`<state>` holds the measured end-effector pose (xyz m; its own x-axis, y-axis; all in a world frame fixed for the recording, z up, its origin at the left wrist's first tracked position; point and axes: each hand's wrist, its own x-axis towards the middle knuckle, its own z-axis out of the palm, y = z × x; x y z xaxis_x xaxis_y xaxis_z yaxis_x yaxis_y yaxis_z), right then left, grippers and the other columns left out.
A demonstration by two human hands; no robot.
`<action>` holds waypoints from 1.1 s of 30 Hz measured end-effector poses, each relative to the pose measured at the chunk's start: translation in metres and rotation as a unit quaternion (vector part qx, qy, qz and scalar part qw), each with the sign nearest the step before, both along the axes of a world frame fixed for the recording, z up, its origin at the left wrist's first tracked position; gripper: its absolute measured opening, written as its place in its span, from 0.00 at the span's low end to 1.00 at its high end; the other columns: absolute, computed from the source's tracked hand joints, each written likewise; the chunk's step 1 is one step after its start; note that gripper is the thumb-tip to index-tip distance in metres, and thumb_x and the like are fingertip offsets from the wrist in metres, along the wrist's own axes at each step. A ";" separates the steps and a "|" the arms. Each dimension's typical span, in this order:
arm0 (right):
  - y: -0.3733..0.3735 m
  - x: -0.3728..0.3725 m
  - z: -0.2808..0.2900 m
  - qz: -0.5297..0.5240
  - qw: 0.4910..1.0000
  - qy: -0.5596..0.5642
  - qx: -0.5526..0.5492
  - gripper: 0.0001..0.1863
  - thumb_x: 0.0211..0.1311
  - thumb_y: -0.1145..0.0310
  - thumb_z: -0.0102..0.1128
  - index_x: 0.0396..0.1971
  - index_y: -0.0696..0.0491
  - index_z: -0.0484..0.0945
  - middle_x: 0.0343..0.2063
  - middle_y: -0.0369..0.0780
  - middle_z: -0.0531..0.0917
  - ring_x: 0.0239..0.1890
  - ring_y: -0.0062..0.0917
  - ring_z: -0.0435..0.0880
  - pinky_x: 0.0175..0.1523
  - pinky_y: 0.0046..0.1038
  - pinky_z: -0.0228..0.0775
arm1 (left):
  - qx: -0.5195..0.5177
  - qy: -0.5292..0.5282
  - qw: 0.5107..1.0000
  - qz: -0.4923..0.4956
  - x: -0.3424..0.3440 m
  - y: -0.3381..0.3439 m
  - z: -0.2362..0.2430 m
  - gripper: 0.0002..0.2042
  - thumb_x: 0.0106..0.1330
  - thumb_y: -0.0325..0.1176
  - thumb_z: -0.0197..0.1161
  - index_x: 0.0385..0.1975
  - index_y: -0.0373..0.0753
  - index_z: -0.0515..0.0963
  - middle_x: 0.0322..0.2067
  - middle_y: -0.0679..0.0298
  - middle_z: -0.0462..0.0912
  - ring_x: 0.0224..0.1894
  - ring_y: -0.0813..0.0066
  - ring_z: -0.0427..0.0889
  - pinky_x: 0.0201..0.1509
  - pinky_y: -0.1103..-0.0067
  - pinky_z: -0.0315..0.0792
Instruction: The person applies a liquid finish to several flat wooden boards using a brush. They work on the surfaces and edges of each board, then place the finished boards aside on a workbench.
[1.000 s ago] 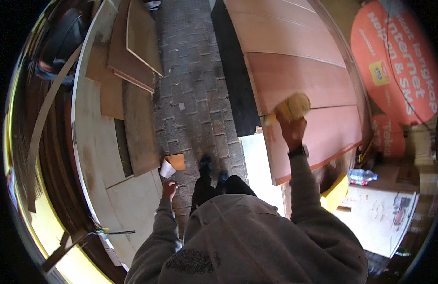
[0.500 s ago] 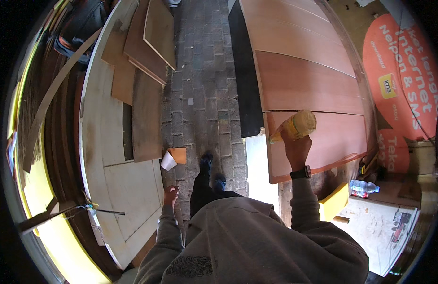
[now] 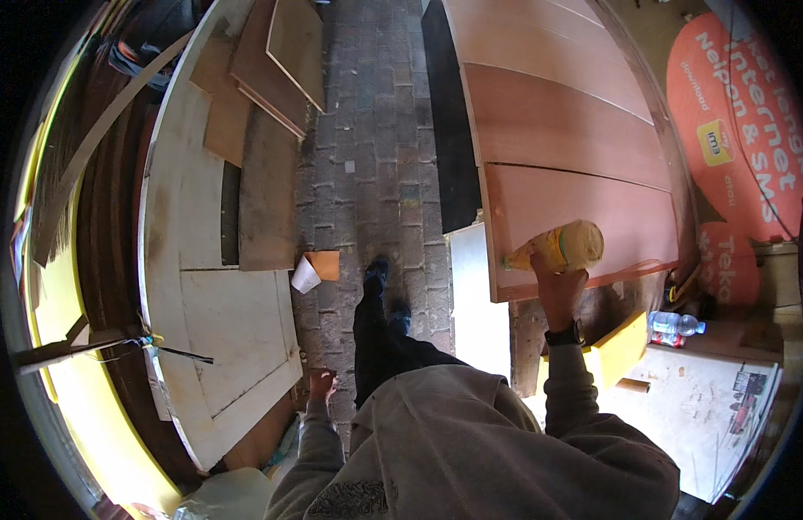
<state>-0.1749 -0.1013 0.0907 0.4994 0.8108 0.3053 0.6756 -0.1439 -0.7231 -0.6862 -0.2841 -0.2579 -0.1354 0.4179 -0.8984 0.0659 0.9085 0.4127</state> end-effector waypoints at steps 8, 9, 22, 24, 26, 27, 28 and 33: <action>0.108 0.024 -0.024 0.028 0.995 -0.047 0.083 0.18 0.58 0.62 0.72 0.45 0.54 0.82 0.34 0.44 0.86 0.36 0.36 0.87 0.41 0.34 0.78 | 0.034 -0.060 0.995 -0.074 0.011 -0.007 0.005 0.05 0.61 0.30 0.63 0.30 0.38 0.84 0.24 0.63 0.83 0.23 0.75 0.79 0.24 0.78 0.72; 0.095 0.019 -0.023 0.019 0.998 -0.066 0.017 0.18 0.57 0.63 0.73 0.44 0.55 0.82 0.35 0.44 0.87 0.37 0.35 0.87 0.41 0.33 0.78 | 0.039 -0.098 0.994 -0.040 0.020 0.001 0.005 0.04 0.61 0.29 0.63 0.30 0.38 0.84 0.23 0.64 0.83 0.23 0.77 0.79 0.23 0.78 0.71; 0.052 0.010 -0.007 0.030 0.999 -0.041 -0.009 0.16 0.57 0.67 0.72 0.42 0.59 0.80 0.35 0.44 0.87 0.36 0.34 0.87 0.41 0.34 0.78 | 0.027 -0.060 0.997 -0.027 0.033 0.022 0.023 0.05 0.61 0.31 0.64 0.32 0.40 0.84 0.26 0.68 0.82 0.29 0.77 0.79 0.29 0.76 0.72; 0.009 0.004 -0.009 0.054 0.967 -0.235 -0.086 0.16 0.57 0.69 0.71 0.43 0.58 0.79 0.35 0.43 0.86 0.36 0.33 0.86 0.41 0.34 0.78 | 0.035 -0.035 0.998 -0.038 0.036 0.028 0.025 0.05 0.62 0.31 0.63 0.33 0.39 0.84 0.28 0.67 0.83 0.30 0.78 0.79 0.31 0.75 0.72; -0.026 -0.025 0.014 0.045 0.991 -0.111 0.062 0.14 0.56 0.71 0.71 0.41 0.59 0.81 0.32 0.41 0.85 0.35 0.31 0.86 0.40 0.34 0.78 | 0.052 -0.076 0.995 0.032 0.031 0.018 0.013 0.06 0.63 0.30 0.61 0.34 0.40 0.85 0.29 0.67 0.83 0.32 0.77 0.80 0.33 0.74 0.73; -0.030 -0.032 0.024 0.051 0.995 -0.038 0.074 0.14 0.55 0.71 0.71 0.41 0.58 0.81 0.32 0.41 0.85 0.35 0.31 0.86 0.40 0.34 0.79 | 0.046 -0.070 0.995 0.052 0.031 0.020 0.013 0.06 0.63 0.29 0.61 0.34 0.41 0.85 0.29 0.67 0.83 0.31 0.77 0.80 0.34 0.75 0.73; -0.032 -0.038 0.033 0.054 0.994 0.033 0.089 0.14 0.55 0.72 0.72 0.40 0.58 0.81 0.33 0.40 0.85 0.34 0.31 0.86 0.40 0.34 0.79 | 0.031 -0.068 0.996 0.045 0.034 0.023 0.014 0.06 0.63 0.30 0.60 0.35 0.41 0.84 0.29 0.67 0.83 0.32 0.77 0.80 0.34 0.75 0.73; 0.023 0.004 -0.021 0.000 1.000 0.004 -0.008 0.13 0.53 0.73 0.72 0.38 0.58 0.81 0.36 0.42 0.84 0.36 0.32 0.85 0.40 0.33 0.79 | -0.033 -0.047 0.994 -0.097 0.044 0.015 0.025 0.07 0.65 0.32 0.60 0.37 0.42 0.84 0.31 0.67 0.84 0.34 0.78 0.81 0.36 0.75 0.73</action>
